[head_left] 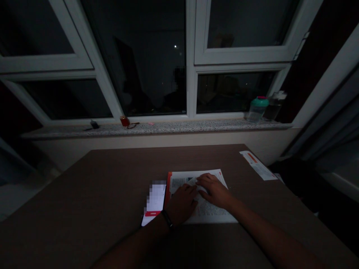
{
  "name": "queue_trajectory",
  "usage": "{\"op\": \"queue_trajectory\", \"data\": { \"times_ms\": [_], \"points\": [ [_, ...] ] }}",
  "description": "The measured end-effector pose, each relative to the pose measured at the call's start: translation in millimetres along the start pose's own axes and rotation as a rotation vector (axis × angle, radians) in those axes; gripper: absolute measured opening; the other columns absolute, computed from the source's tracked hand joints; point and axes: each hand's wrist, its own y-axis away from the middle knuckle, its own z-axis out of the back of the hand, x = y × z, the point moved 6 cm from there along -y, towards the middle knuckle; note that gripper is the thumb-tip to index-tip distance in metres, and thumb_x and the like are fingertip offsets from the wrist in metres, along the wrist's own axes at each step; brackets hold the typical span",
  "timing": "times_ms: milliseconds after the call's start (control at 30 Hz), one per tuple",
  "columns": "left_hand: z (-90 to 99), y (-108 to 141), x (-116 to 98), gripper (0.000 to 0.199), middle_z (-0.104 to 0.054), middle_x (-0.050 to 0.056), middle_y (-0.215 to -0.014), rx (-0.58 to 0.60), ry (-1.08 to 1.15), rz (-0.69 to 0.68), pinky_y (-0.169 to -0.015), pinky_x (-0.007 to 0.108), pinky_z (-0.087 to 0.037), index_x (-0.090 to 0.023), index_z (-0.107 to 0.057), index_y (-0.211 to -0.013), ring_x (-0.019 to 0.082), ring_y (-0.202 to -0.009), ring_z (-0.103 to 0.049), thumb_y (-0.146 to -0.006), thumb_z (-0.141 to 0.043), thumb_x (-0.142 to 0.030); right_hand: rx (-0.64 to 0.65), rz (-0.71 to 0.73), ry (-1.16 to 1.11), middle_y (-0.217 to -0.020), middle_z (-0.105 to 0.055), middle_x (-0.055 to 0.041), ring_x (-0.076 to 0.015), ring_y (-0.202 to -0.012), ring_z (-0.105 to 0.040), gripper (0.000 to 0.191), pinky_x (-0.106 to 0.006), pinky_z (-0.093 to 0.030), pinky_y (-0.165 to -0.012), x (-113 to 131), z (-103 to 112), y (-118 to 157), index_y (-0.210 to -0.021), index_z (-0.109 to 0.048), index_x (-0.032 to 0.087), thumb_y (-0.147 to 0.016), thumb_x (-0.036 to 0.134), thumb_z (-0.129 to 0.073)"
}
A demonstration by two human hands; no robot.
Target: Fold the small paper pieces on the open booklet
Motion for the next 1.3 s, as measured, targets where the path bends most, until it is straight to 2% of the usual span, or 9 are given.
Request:
{"op": "queue_trajectory", "data": {
  "times_ms": [267, 667, 967, 1167, 1300],
  "points": [
    [0.8, -1.0, -2.5, 0.033, -0.058, 0.005, -0.129, 0.037, -0.033, -0.025, -0.101, 0.043, -0.042, -0.022, -0.054, -0.125, 0.025, -0.117, -0.048, -0.092, -0.056, -0.018, 0.012, 0.017, -0.019, -0.125, -0.06, -0.0104, -0.0262, -0.118, -0.049, 0.035, -0.044, -0.041, -0.1, -0.3, -1.0, 0.4, -0.12, -0.061, 0.02, -0.085, 0.018, -0.06],
    [1.7, -0.7, -3.0, 0.034, -0.056, 0.005, -0.132, 0.032, -0.017, -0.04, -0.1, 0.043, -0.042, -0.023, -0.055, -0.126, 0.025, -0.116, -0.049, -0.092, -0.055, -0.018, 0.025, 0.029, -0.031, -0.125, -0.06, -0.0095, -0.0257, -0.119, -0.049, 0.033, -0.045, -0.041, -0.101, -0.4, 0.0, 0.3, -0.119, -0.061, 0.022, -0.086, 0.019, -0.059],
    [-0.1, -1.0, -1.6, 0.034, -0.06, 0.005, -0.125, 0.027, -0.01, -0.029, -0.099, 0.041, -0.043, -0.023, -0.055, -0.126, 0.025, -0.114, -0.05, -0.092, -0.056, -0.019, 0.041, 0.013, -0.043, -0.136, -0.055, -0.0098, -0.0256, -0.126, -0.045, 0.043, -0.045, -0.039, -0.105, -0.9, -2.8, -0.3, -0.125, -0.057, 0.021, -0.083, 0.015, -0.058],
    [-0.9, -1.2, -1.9, 0.036, -0.057, 0.005, -0.132, 0.018, -0.022, -0.032, -0.101, 0.043, -0.042, -0.023, -0.055, -0.127, 0.025, -0.116, -0.049, -0.092, -0.054, -0.017, 0.031, -0.028, -0.083, -0.134, -0.056, -0.01, -0.0257, -0.125, -0.046, 0.049, -0.045, -0.039, -0.105, -3.8, -3.4, -2.2, -0.126, -0.056, 0.021, -0.078, 0.012, -0.06],
    [-0.3, -2.0, -1.8, 0.033, -0.059, 0.005, -0.13, 0.038, -0.013, -0.018, -0.1, 0.043, -0.043, -0.022, -0.057, -0.124, 0.026, -0.116, -0.049, -0.091, -0.054, -0.017, 0.012, -0.026, -0.078, -0.133, -0.057, -0.0086, -0.0264, -0.122, -0.047, 0.045, -0.046, -0.039, -0.103, -3.6, -2.1, -2.9, -0.121, -0.059, 0.022, -0.077, 0.012, -0.061]
  ]
}}
